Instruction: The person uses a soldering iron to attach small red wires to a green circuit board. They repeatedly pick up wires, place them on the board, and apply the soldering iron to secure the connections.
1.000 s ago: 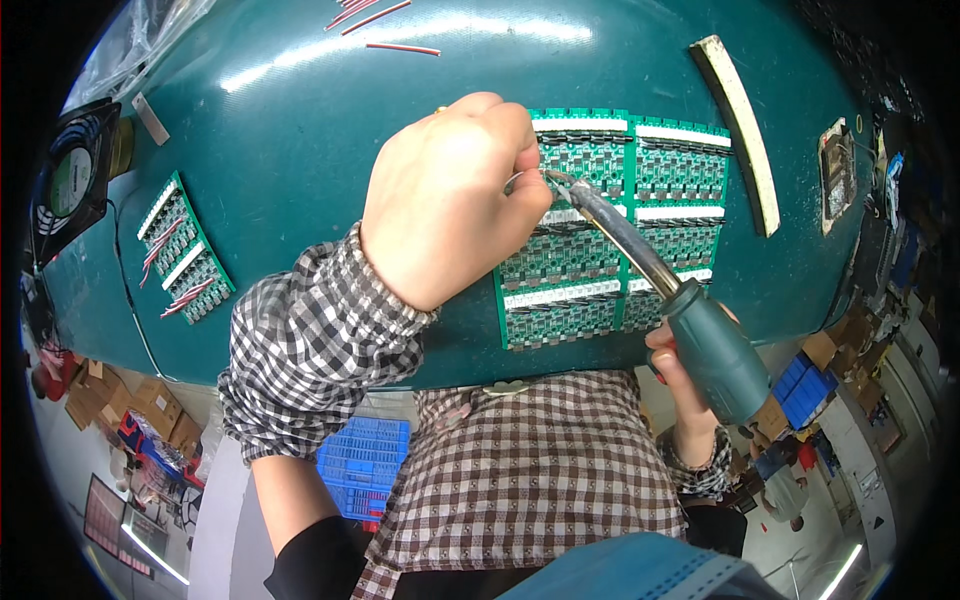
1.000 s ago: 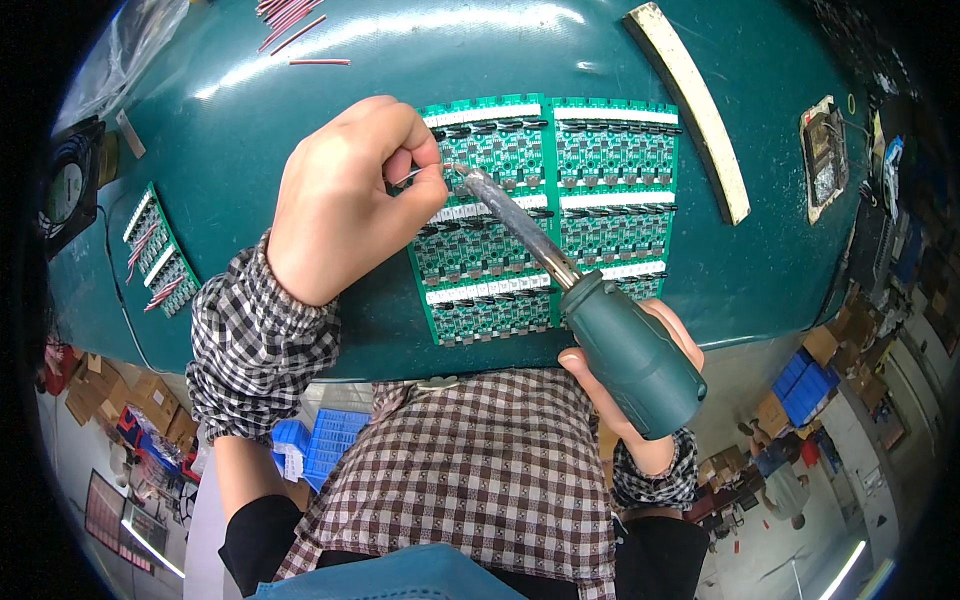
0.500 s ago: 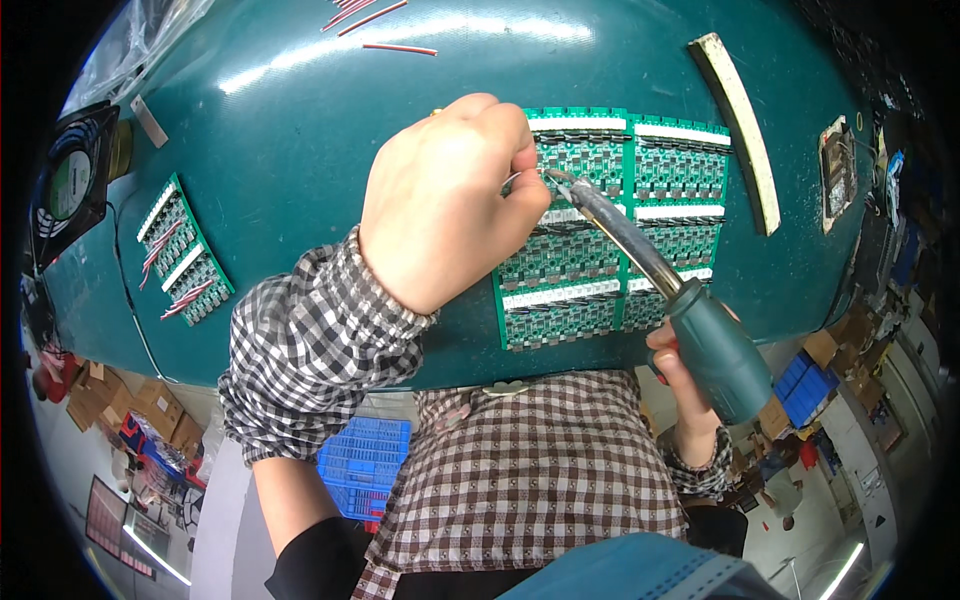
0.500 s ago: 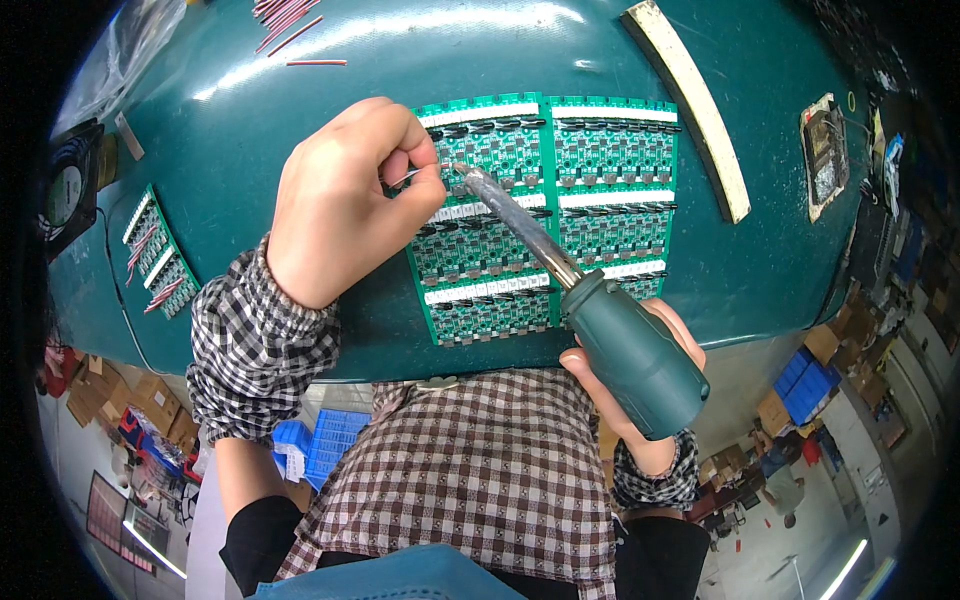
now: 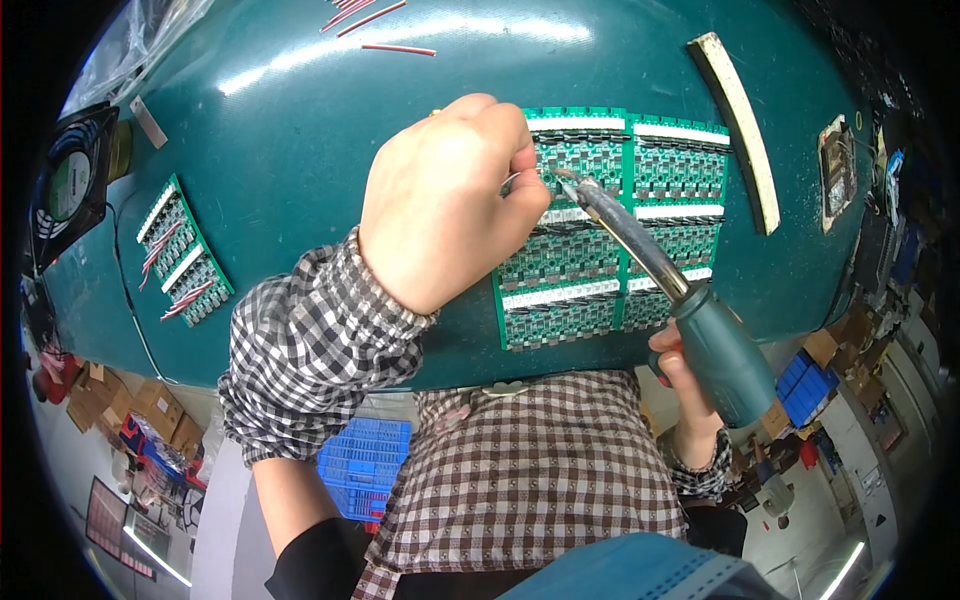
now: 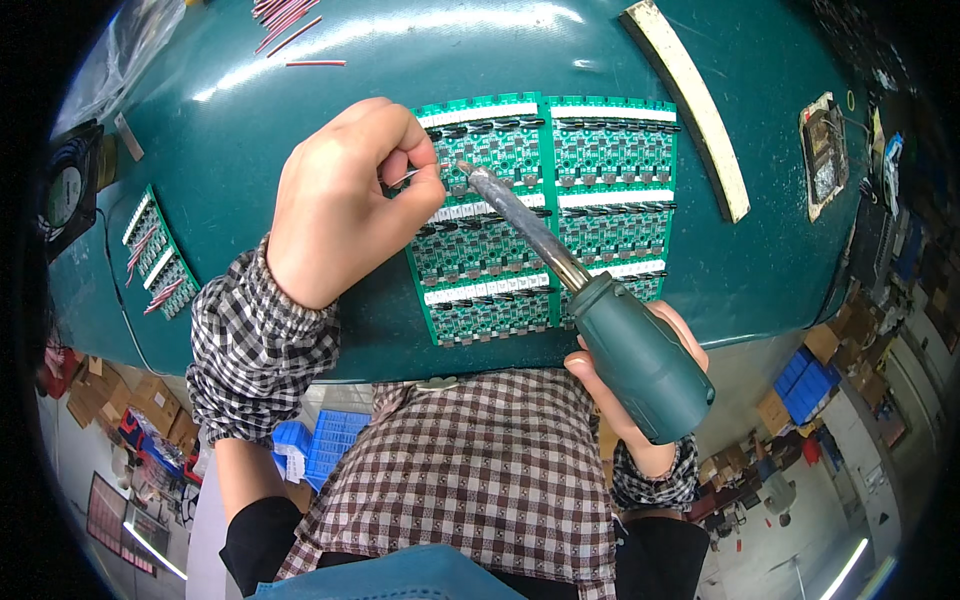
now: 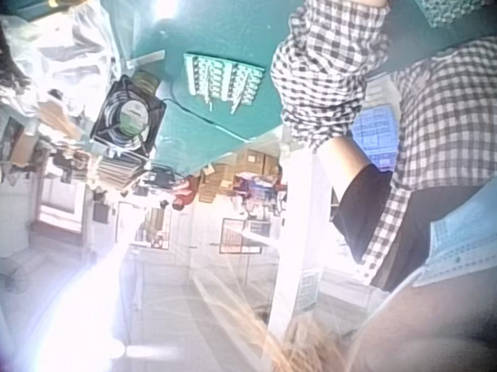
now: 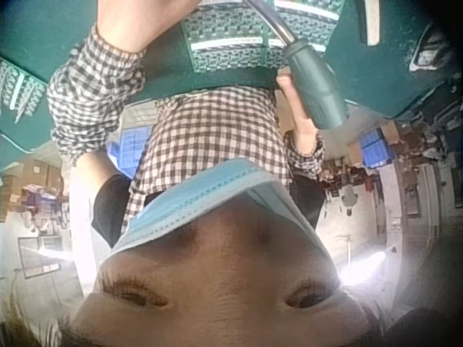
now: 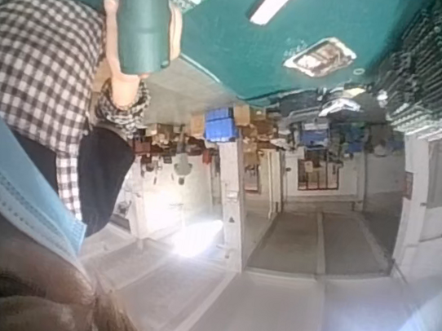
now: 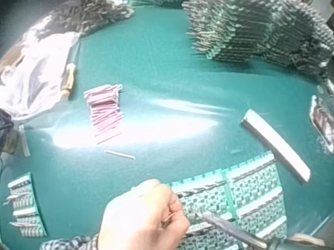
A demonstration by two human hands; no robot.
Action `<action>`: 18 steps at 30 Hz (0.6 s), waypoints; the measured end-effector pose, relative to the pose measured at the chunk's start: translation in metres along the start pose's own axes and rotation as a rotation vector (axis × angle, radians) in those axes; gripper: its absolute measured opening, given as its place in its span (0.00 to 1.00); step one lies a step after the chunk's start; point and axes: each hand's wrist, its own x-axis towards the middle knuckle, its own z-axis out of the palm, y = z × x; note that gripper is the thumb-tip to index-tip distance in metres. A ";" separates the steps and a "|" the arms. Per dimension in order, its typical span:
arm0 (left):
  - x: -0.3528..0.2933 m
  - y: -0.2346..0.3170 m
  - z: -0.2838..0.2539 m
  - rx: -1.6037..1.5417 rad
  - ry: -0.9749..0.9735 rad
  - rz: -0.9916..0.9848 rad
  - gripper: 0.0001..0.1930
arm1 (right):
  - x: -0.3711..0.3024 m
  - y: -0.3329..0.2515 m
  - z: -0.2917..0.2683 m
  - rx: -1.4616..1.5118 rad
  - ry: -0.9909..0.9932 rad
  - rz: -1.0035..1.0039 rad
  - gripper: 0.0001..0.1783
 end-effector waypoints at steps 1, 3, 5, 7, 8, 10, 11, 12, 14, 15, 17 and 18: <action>0.000 0.000 0.000 -0.003 0.002 0.002 0.07 | 0.000 0.001 0.000 0.005 -0.002 -0.004 0.18; 0.000 0.000 0.001 -0.006 0.009 0.004 0.07 | -0.001 0.004 -0.001 0.039 -0.003 -0.011 0.19; -0.001 0.000 0.001 -0.009 0.017 0.005 0.07 | -0.001 0.005 -0.002 0.094 0.000 -0.015 0.20; -0.002 -0.001 0.001 -0.011 0.022 0.000 0.07 | -0.003 0.011 -0.005 0.137 -0.029 -0.006 0.23; -0.003 0.000 0.001 -0.009 0.022 -0.002 0.06 | -0.004 0.014 -0.006 0.160 -0.043 -0.001 0.24; -0.005 0.000 0.002 -0.007 0.029 -0.013 0.06 | -0.002 0.002 0.000 0.343 0.013 0.125 0.28; -0.006 0.001 0.002 -0.007 0.035 -0.023 0.06 | -0.001 -0.002 0.002 0.432 0.040 0.189 0.30; -0.007 0.001 0.003 -0.008 0.041 -0.032 0.06 | -0.001 -0.001 0.002 0.430 0.033 0.186 0.31; -0.007 0.001 0.004 -0.014 0.053 -0.027 0.06 | -0.004 0.005 0.001 0.427 0.024 0.180 0.34; -0.007 0.001 0.004 -0.017 0.058 -0.023 0.06 | -0.004 0.009 -0.001 0.390 0.006 0.143 0.33; -0.007 0.000 0.004 -0.022 0.059 -0.023 0.06 | -0.004 0.014 -0.003 0.313 -0.034 0.069 0.32; -0.008 0.000 0.004 -0.025 0.060 -0.025 0.06 | -0.003 0.014 -0.003 0.276 -0.039 0.051 0.31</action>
